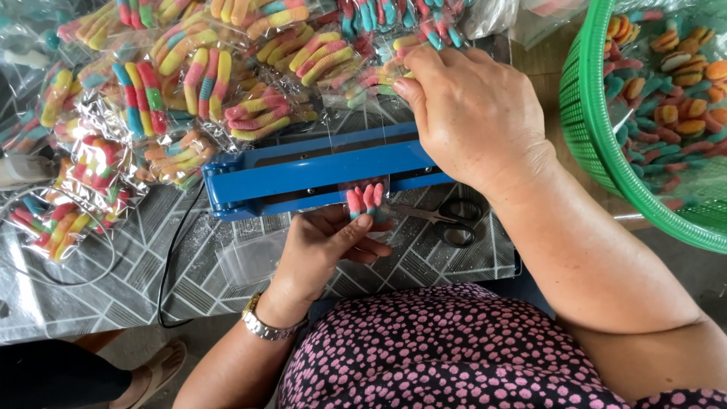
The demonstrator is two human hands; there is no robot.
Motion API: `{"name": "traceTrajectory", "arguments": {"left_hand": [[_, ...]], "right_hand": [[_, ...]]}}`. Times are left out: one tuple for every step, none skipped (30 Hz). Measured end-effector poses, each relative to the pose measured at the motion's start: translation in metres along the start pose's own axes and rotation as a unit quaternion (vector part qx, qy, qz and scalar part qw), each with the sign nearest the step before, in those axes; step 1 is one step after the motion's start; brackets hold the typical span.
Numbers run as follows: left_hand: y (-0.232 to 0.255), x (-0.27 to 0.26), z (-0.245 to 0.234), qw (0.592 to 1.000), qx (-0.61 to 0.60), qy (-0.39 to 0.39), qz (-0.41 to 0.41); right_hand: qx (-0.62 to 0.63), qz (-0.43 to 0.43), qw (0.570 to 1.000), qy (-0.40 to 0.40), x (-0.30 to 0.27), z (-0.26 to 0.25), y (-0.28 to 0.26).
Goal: The person is manually packing gummy candies into small plastic bags and sealing them with a heat sealer.
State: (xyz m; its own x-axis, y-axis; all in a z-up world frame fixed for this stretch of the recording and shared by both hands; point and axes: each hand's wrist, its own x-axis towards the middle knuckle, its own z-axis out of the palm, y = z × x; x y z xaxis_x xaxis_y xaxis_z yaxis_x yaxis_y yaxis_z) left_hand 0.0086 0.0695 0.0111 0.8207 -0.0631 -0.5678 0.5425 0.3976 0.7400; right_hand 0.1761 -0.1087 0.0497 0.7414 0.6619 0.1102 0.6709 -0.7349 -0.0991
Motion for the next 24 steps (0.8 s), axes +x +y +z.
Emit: {"name": "traceTrajectory", "arguments": {"left_hand": [[-0.0002, -0.0001, -0.0004, 1.000, 0.000, 0.000, 0.000], [-0.0005, -0.0001, -0.0004, 1.000, 0.003, -0.001, 0.005], [-0.0009, -0.0001, -0.0005, 1.000, 0.005, -0.001, 0.009], [-0.0014, 0.0002, -0.0001, 1.000, 0.005, -0.002, 0.010], [-0.0018, 0.0004, 0.0002, 1.000, 0.002, 0.003, 0.007], [-0.0022, 0.0004, 0.0004, 1.000, 0.000, 0.007, 0.006], [-0.0013, 0.0002, 0.0003, 1.000, 0.000, 0.008, 0.006], [-0.0006, -0.0001, 0.0003, 1.000, 0.001, 0.005, 0.008], [0.0000, -0.0004, 0.0003, 1.000, 0.003, 0.003, 0.009], [0.0003, -0.0005, 0.0004, 1.000, 0.003, 0.002, 0.009], [0.0005, -0.0005, 0.0005, 1.000, 0.007, 0.001, 0.010], [0.0007, -0.0007, 0.0006, 1.000, 0.011, 0.000, 0.010], [0.0003, -0.0002, 0.0006, 1.000, 0.011, -0.001, 0.010], [0.0002, 0.0001, 0.0003, 1.000, 0.013, -0.001, 0.010], [0.0001, 0.0003, 0.0000, 1.000, 0.014, 0.000, 0.010], [-0.0002, 0.0005, -0.0002, 1.000, 0.014, 0.000, 0.010], [-0.0005, 0.0006, -0.0004, 1.000, 0.014, -0.004, 0.016], [-0.0012, 0.0006, -0.0004, 1.000, 0.014, -0.007, 0.022], [-0.0020, 0.0008, -0.0006, 1.000, 0.014, -0.007, 0.022], [-0.0025, 0.0011, -0.0010, 1.000, 0.013, -0.007, 0.021], [-0.0030, 0.0014, -0.0015, 1.000, 0.013, -0.007, 0.020], [-0.0034, 0.0016, -0.0014, 1.000, 0.013, -0.007, 0.021], [-0.0038, 0.0018, -0.0012, 1.000, 0.010, -0.005, 0.019], [-0.0041, 0.0020, -0.0012, 1.000, 0.008, -0.002, 0.018]], "right_hand": [[0.000, 0.000, 1.000, 0.000, -0.0003, 0.0006, 0.0000], [-0.003, -0.001, 1.000, 0.003, -0.0008, 0.0010, 0.0004], [-0.006, -0.003, 1.000, 0.006, -0.0014, 0.0014, 0.0007], [-0.006, -0.003, 1.000, 0.006, -0.0015, 0.0014, 0.0008], [-0.004, -0.002, 1.000, 0.005, -0.0015, 0.0014, 0.0008], [-0.001, -0.002, 1.000, 0.004, -0.0014, 0.0015, 0.0006], [-0.001, -0.002, 1.000, 0.005, -0.0014, 0.0019, 0.0009], [0.000, -0.004, 1.000, 0.005, -0.0017, 0.0023, 0.0012], [0.000, -0.005, 1.000, 0.006, -0.0022, 0.0029, 0.0015], [0.000, -0.005, 1.000, 0.006, -0.0019, 0.0025, 0.0012], [-0.001, -0.002, 1.000, 0.001, -0.0017, 0.0021, 0.0010], [-0.001, 0.000, 1.000, -0.006, -0.0017, 0.0017, 0.0007], [-0.002, 0.001, 1.000, -0.006, -0.0016, 0.0014, 0.0007], [-0.003, 0.003, 1.000, -0.008, -0.0013, 0.0013, 0.0005], [-0.005, 0.004, 1.000, -0.010, -0.0009, 0.0011, 0.0002], [-0.005, 0.005, 1.000, -0.010, -0.0009, 0.0004, -0.0002], [-0.008, 0.003, 1.000, -0.008, -0.0009, -0.0002, -0.0006], [-0.012, 0.001, 1.000, -0.006, -0.0012, -0.0007, -0.0010], [-0.012, 0.001, 1.000, -0.006, -0.0017, 0.0003, -0.0004], [-0.009, 0.000, 1.000, -0.002, -0.0019, 0.0012, 0.0001], [-0.007, -0.002, 1.000, 0.001, -0.0020, 0.0021, 0.0006], [-0.007, -0.002, 1.000, 0.001, -0.0023, 0.0025, 0.0010], [-0.010, -0.005, 1.000, 0.006, -0.0027, 0.0030, 0.0013], [-0.013, -0.007, 1.000, 0.010, -0.0028, 0.0034, 0.0016]]}}
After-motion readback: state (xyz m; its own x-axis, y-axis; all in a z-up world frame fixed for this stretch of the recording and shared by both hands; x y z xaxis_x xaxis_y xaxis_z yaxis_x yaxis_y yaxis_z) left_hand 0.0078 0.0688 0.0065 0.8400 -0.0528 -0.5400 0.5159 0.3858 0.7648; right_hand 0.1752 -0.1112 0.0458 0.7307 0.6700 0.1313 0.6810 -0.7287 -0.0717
